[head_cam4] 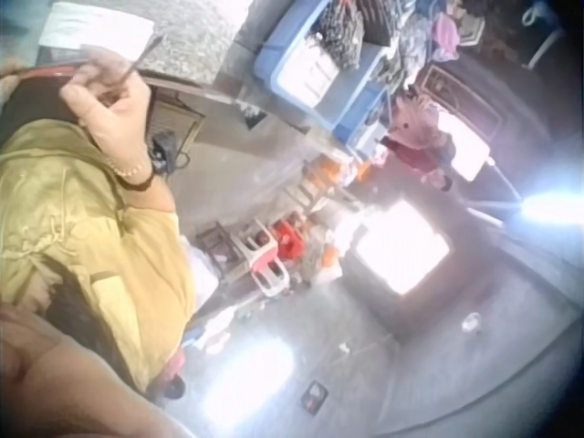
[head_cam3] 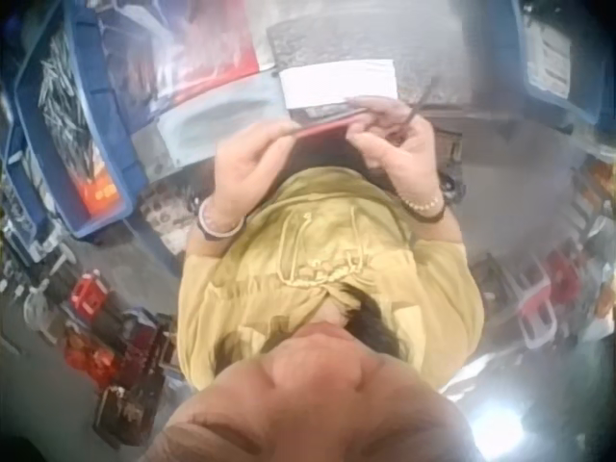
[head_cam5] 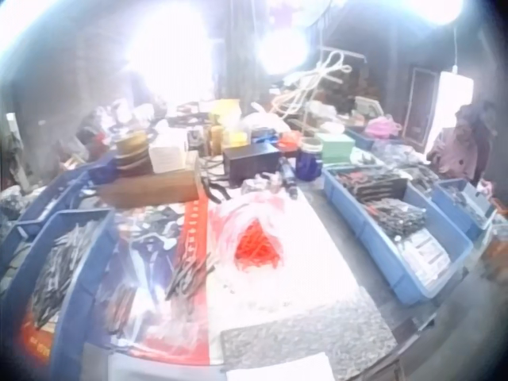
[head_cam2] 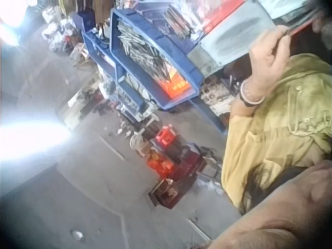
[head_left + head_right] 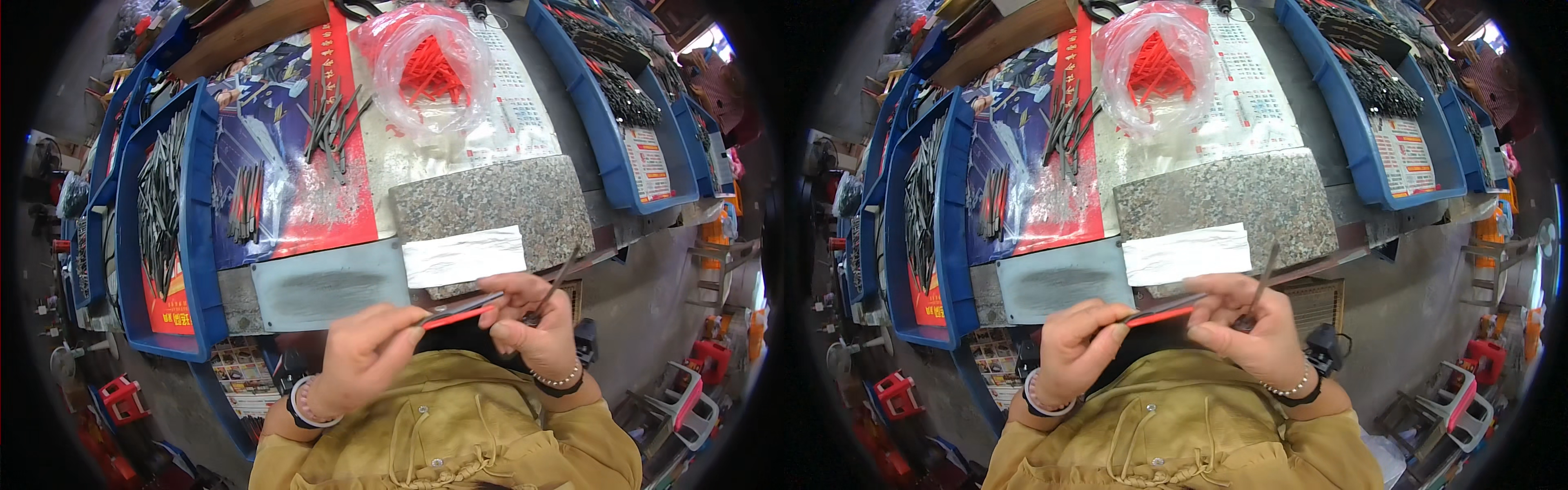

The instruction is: The person repeatedly picks red and black insulated wires, slides red heat-shrink tubing onto them, and uses a metal rod to press the tubing into place. Finished assemblies are placed into a blue bin on the left. The process is repeated for multiple wires throughout the clip.

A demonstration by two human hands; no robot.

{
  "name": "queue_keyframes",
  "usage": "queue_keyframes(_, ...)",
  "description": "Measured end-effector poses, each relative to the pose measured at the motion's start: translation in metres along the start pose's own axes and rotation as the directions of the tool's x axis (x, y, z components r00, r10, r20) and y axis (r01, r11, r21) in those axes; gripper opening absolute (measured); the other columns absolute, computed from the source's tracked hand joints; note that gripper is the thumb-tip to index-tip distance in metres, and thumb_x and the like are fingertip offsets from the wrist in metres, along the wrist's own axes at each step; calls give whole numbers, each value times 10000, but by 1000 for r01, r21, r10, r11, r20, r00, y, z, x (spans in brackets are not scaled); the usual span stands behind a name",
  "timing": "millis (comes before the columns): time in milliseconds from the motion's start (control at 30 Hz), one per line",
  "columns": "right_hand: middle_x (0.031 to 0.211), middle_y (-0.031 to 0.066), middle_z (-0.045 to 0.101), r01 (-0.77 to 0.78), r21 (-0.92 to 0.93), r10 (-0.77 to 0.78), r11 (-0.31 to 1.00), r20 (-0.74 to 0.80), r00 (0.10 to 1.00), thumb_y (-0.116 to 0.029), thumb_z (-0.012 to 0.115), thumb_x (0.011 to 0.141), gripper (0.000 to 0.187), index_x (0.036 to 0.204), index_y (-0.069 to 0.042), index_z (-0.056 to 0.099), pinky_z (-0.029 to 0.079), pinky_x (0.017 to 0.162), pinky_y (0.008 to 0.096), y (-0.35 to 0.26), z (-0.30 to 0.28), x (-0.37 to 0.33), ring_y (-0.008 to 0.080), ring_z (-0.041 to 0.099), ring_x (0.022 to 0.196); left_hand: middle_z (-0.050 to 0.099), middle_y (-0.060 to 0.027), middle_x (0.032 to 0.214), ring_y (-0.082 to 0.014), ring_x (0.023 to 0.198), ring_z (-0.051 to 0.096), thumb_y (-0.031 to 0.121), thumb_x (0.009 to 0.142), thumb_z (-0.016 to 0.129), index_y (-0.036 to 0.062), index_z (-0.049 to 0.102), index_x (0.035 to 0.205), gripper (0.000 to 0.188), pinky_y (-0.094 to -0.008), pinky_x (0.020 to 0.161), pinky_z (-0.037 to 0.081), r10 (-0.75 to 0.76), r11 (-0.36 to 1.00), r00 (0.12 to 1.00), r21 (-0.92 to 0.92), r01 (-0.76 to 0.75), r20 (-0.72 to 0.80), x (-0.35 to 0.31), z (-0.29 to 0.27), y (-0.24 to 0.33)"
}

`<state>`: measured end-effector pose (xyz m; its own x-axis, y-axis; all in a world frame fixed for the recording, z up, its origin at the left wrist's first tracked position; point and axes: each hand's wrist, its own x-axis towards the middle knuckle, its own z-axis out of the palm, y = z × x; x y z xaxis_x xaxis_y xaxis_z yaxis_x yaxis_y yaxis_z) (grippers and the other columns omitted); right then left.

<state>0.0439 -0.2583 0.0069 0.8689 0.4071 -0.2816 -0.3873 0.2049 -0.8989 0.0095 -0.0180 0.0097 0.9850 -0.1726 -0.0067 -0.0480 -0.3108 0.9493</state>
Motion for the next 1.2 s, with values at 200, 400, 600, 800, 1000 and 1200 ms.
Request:
queue_keyframes(200,760,42,656,-13,189,25,982,-63,998,-66,687,924,199,1103,18,665,407,506,192,14,18,-2,45,534,570,577,-124,710,-236,570,573,-16,849,661,-32,672,1074,226,-323,528,441,116,992,993,48,-114,-27,-7,18,0)
queue_keyframes(400,756,32,658,7,26,-6,1000,-43,999,-89,673,941,152,1069,-8,683,409,514,193,13,18,-4,27,524,580,598,-108,698,-197,568,562,-29,824,633,-22,701,1034,220,-291,530,422,85,994,992,72,-78,-90,-19,25,2)
queue_keyframes(600,794,37,673,180,-116,-172,977,71,982,-50,626,947,122,1032,20,679,468,602,206,6,23,1,57,588,677,587,-123,675,-219,559,575,-29,846,605,-38,681,937,119,-323,531,435,-92,995,994,-43,90,-51,-26,26,-4)
queue_keyframes(800,771,-3,628,-9,46,4,999,120,993,-119,647,955,123,1034,-27,669,432,561,188,7,16,4,30,552,638,601,-50,706,-73,516,517,55,946,575,-91,668,989,179,-223,471,396,-101,994,993,-54,98,-60,-28,32,1)
queue_keyframes(1000,761,-23,625,8,-31,-6,999,84,996,-117,629,970,141,1070,-36,686,412,528,184,13,14,2,23,515,600,625,-89,698,-132,562,574,7,904,603,-56,680,957,113,-276,533,436,-215,973,976,-77,217,32,-27,21,-1)
queue_keyframes(1200,964,187,718,215,-763,-361,609,-25,932,-73,636,939,199,1107,16,694,549,716,313,-2,-11,8,279,722,814,557,43,663,-27,556,444,78,964,584,-48,705,969,176,-212,497,334,-201,977,975,-92,193,-92,-5,-10,-10)
